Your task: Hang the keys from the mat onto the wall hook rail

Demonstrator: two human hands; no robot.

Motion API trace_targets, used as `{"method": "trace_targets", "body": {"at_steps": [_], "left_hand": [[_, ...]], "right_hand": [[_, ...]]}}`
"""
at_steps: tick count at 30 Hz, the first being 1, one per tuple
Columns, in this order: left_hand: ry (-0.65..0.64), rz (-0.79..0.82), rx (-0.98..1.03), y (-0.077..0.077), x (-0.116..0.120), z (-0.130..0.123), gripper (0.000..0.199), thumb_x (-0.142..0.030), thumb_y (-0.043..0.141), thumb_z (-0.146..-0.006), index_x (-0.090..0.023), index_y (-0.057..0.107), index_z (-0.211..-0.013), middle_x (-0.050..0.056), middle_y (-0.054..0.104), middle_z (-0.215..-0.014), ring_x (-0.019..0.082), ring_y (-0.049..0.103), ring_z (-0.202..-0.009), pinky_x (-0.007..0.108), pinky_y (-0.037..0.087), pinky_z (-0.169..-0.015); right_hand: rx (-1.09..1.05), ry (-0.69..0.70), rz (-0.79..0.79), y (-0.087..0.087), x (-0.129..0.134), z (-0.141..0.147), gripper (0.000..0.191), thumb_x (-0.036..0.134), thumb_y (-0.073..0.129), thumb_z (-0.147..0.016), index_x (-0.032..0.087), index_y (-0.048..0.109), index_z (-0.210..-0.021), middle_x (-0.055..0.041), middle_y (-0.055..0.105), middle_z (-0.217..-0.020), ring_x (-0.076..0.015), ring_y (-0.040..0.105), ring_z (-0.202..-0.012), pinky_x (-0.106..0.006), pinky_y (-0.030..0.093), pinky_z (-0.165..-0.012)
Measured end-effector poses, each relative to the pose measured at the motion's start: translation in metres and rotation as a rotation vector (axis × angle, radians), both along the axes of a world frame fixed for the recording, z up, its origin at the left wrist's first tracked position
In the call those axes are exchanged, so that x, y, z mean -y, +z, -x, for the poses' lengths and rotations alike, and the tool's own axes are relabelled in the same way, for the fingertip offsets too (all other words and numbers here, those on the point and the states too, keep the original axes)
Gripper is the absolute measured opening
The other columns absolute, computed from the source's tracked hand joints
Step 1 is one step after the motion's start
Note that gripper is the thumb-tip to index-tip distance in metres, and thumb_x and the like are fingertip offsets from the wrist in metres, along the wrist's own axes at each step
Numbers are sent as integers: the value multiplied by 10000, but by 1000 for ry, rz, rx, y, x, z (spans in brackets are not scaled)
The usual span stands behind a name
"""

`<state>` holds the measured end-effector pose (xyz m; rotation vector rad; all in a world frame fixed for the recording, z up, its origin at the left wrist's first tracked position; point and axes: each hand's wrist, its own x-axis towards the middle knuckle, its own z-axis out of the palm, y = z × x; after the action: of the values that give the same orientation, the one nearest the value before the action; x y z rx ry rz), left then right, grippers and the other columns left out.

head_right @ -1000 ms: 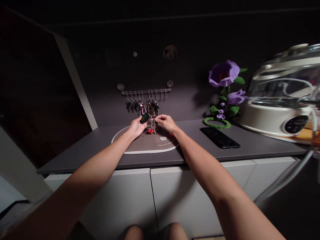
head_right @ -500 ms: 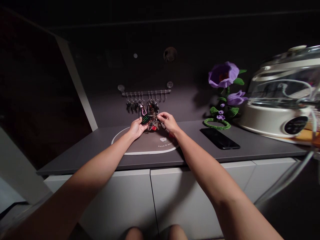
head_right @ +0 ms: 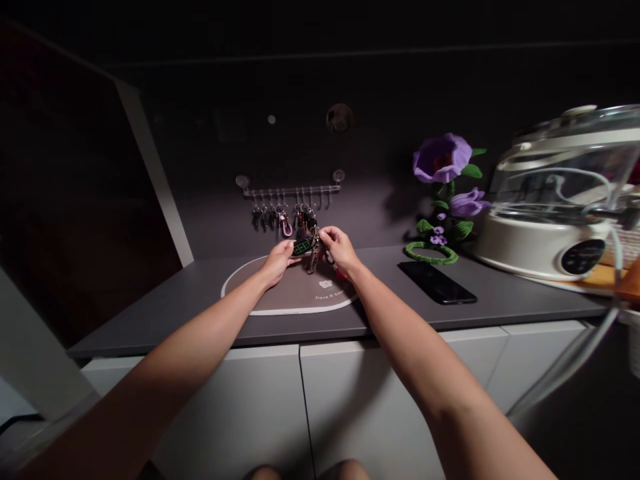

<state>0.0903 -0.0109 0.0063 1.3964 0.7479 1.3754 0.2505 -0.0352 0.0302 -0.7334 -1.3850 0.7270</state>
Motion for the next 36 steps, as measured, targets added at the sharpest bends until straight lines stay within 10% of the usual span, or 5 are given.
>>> {"method": "trace_targets", "body": {"at_steps": [12, 22, 36], "left_hand": [[121, -422, -525, -4, 7, -3, 183, -269, 478, -793, -149, 591, -872, 33, 626, -806, 145, 550, -736, 276, 432, -742], [288, -509, -519, -8, -2, -5, 358, -318, 431, -829, -145, 502, -1134, 121, 560, -1113, 175, 544, -952, 345, 402, -898], [417, -583, -640, -5, 2, -7, 315, -295, 362, -856, -161, 492, -1110, 98, 549, -1060, 175, 534, -954, 331, 404, -879]], "right_hand": [[-55, -54, 54, 7, -1, -2, 353, 499, 623, -620, 179, 502, -706, 42, 490, -601, -85, 416, -538, -224, 367, -554], [-103, 9, 53, 28, -24, -7, 382, 489, 661, -568, 156, 513, -681, 52, 472, -543, -63, 388, -476, -210, 339, -498], [-152, -101, 174, 71, -65, -9, 168, 271, 560, -710, 157, 513, -596, 15, 475, -429, -96, 413, -376, -237, 361, -395]]}}
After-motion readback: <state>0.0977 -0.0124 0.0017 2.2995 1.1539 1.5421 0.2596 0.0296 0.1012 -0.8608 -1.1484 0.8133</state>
